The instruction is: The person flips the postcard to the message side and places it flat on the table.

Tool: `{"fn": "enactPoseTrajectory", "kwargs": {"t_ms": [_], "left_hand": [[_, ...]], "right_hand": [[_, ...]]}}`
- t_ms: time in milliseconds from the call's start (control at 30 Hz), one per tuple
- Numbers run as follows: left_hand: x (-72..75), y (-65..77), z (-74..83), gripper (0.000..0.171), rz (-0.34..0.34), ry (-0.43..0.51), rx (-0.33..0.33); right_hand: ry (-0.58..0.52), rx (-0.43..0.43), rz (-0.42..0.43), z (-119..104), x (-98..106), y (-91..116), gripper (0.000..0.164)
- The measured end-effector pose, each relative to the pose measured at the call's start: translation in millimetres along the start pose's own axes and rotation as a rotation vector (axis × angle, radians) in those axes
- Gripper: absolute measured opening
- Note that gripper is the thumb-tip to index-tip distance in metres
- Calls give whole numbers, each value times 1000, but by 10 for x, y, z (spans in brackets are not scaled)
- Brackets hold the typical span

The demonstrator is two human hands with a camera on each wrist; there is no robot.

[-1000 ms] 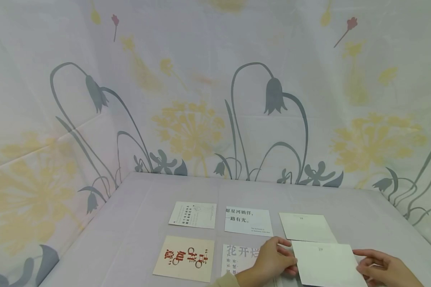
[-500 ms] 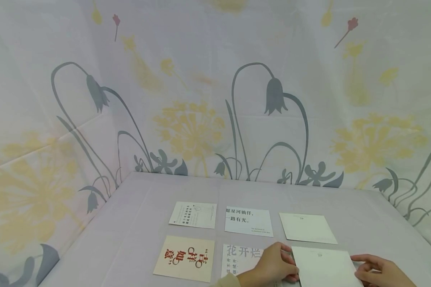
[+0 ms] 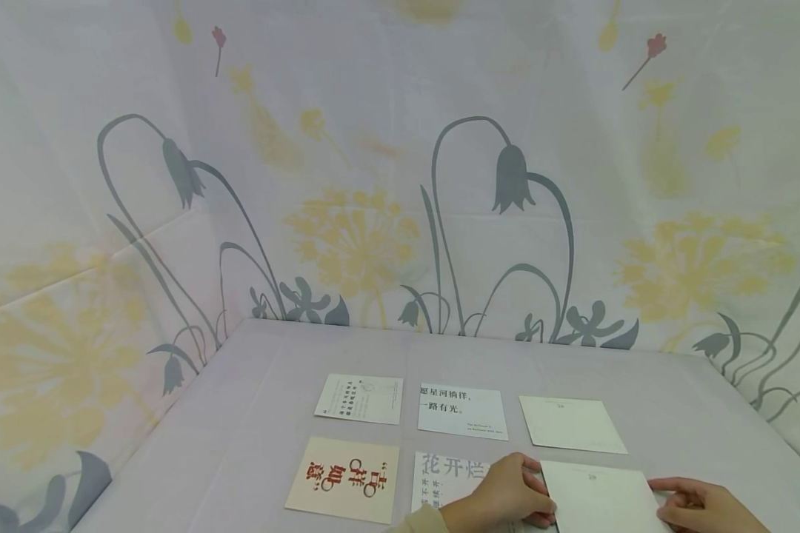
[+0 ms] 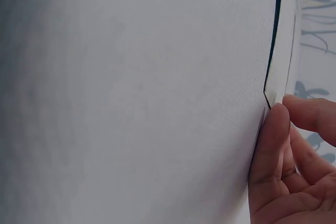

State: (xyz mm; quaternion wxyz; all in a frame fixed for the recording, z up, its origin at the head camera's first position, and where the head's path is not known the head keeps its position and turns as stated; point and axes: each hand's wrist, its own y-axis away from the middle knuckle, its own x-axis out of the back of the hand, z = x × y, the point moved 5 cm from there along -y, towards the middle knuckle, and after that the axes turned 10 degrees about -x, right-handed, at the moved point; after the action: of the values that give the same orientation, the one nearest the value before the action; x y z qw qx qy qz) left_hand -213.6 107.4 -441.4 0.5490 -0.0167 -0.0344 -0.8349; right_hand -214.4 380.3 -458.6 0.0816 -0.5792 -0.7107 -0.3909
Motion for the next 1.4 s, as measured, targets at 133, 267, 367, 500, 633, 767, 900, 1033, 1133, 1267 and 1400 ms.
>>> {"fn": "enactPoseTrajectory", "kwargs": {"t_ms": [133,267,367,500,633,767,900,1033,1133,1267,1400], "left_hand": [[7,0,16,36,-14,-45,5],[6,-5,16,36,-20,-23,6],[6,-10,7,36,-15,6,12],[10,-15,9,37,-6,46,21],[31,-14,42,36,4,48,15],[79,-23,79,37,26,61,-2],[144,-47,87,38,53,80,-15],[230,-61,74,38,79,69,-23],[294,-66,78,38,96,68,-36],[380,-66,87,39,111,58,-45],[473,-61,75,40,123,40,-48]], "right_hand": [[16,-11,16,-4,3,2,60],[46,-30,55,-34,18,9,57],[44,32,42,-110,55,41,54],[33,125,9,-238,79,84,53],[12,106,36,-306,47,76,55],[6,87,87,-372,12,64,54],[-26,115,93,-457,-25,62,53],[-75,156,64,-543,-72,65,54],[-89,182,65,-603,-100,55,53],[-99,202,85,-673,-136,27,52],[-120,228,89,-742,-184,4,51]]}}
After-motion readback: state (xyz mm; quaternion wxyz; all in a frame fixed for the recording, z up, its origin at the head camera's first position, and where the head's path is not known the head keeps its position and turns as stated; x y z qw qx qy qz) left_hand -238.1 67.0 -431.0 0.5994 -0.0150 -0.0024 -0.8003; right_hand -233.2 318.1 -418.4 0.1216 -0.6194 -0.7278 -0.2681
